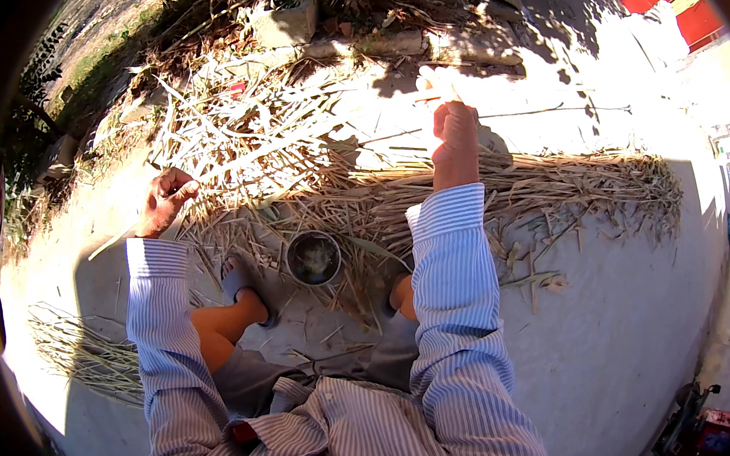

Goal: The person sits on the ground and repeatedly picks up long dried stalks, stripping off outer layers by hand. The separated pieces are dropped onto the ground, accumulating in a pile.

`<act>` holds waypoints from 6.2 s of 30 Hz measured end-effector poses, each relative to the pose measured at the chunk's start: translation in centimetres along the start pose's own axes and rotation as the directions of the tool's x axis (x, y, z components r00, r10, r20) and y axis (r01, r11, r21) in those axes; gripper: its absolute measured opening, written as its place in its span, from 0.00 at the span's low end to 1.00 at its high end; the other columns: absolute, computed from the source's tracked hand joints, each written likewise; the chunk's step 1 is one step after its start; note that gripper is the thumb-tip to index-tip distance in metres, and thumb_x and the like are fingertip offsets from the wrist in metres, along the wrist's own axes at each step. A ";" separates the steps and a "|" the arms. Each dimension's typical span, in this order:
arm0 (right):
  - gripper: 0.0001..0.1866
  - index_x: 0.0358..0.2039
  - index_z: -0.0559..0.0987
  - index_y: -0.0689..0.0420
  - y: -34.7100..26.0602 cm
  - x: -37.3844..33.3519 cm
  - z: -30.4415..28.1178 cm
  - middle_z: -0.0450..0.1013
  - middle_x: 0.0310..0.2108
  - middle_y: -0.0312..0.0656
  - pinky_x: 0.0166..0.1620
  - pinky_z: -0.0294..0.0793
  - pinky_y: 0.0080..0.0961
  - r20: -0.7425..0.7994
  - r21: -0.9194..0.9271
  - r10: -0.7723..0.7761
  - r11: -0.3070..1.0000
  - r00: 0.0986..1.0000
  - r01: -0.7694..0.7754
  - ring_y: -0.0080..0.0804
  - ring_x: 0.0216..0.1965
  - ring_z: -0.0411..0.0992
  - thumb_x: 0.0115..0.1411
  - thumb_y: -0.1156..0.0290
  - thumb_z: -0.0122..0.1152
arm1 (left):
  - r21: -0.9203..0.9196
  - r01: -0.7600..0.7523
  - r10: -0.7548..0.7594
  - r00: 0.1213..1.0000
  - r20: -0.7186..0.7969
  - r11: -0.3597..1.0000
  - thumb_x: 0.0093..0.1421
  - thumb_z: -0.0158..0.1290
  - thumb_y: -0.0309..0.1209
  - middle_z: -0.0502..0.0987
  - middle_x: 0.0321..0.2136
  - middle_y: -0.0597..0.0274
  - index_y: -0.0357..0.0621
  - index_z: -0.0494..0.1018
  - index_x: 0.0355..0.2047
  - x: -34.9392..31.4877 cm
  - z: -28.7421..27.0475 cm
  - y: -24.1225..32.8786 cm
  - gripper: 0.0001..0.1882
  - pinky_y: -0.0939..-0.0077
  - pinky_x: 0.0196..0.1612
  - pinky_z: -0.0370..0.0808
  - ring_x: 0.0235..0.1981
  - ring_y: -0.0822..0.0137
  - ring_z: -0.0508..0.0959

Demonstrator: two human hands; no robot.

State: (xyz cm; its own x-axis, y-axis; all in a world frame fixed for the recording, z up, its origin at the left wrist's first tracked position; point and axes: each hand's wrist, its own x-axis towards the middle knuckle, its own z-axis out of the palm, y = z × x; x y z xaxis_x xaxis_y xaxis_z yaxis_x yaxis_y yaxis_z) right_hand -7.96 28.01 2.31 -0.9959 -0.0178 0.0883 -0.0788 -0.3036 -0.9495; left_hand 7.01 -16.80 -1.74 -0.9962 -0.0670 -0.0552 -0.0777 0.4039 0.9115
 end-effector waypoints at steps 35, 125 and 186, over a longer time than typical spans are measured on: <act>0.11 0.40 0.73 0.63 8.0 -5.4 9.9 0.75 0.32 0.43 0.36 0.78 0.25 0.028 0.302 0.325 0.899 0.945 -0.318 0.31 0.31 0.77 0.62 0.69 0.56 | -0.271 -0.163 0.137 0.984 -0.114 0.949 0.60 0.58 0.32 0.76 0.23 0.69 0.40 0.73 0.30 2.2 10.8 7.9 0.08 0.87 0.27 0.64 0.23 0.82 0.69; 0.15 0.47 0.72 0.65 4.3 -4.4 6.6 0.74 0.43 0.48 0.50 0.74 0.33 0.284 0.054 0.139 0.986 0.949 -0.160 0.39 0.42 0.74 0.66 0.67 0.52 | 0.467 -0.520 0.549 0.831 0.087 0.715 0.58 0.55 0.34 0.77 0.25 0.53 0.41 0.76 0.33 3.0 10.3 9.2 0.09 0.63 0.36 0.70 0.28 0.52 0.76; 0.09 0.40 0.75 0.62 1.4 -5.6 2.9 0.77 0.31 0.45 0.33 0.75 0.25 0.286 -0.708 0.049 0.684 0.957 0.177 0.33 0.29 0.75 0.63 0.72 0.52 | -0.092 -0.252 0.258 0.964 0.060 0.963 0.58 0.59 0.30 0.78 0.25 0.61 0.34 0.75 0.35 3.8 8.2 4.7 0.11 0.79 0.32 0.74 0.26 0.73 0.77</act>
State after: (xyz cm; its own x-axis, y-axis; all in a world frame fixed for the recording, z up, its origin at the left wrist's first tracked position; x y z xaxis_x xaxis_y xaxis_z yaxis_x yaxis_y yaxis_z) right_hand -2.34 24.90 1.41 -0.9444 -0.3044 0.1240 -0.2607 0.4639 -0.8466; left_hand 2.50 -7.63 -0.99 -0.9831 0.0943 0.1570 0.1794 0.3225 0.9294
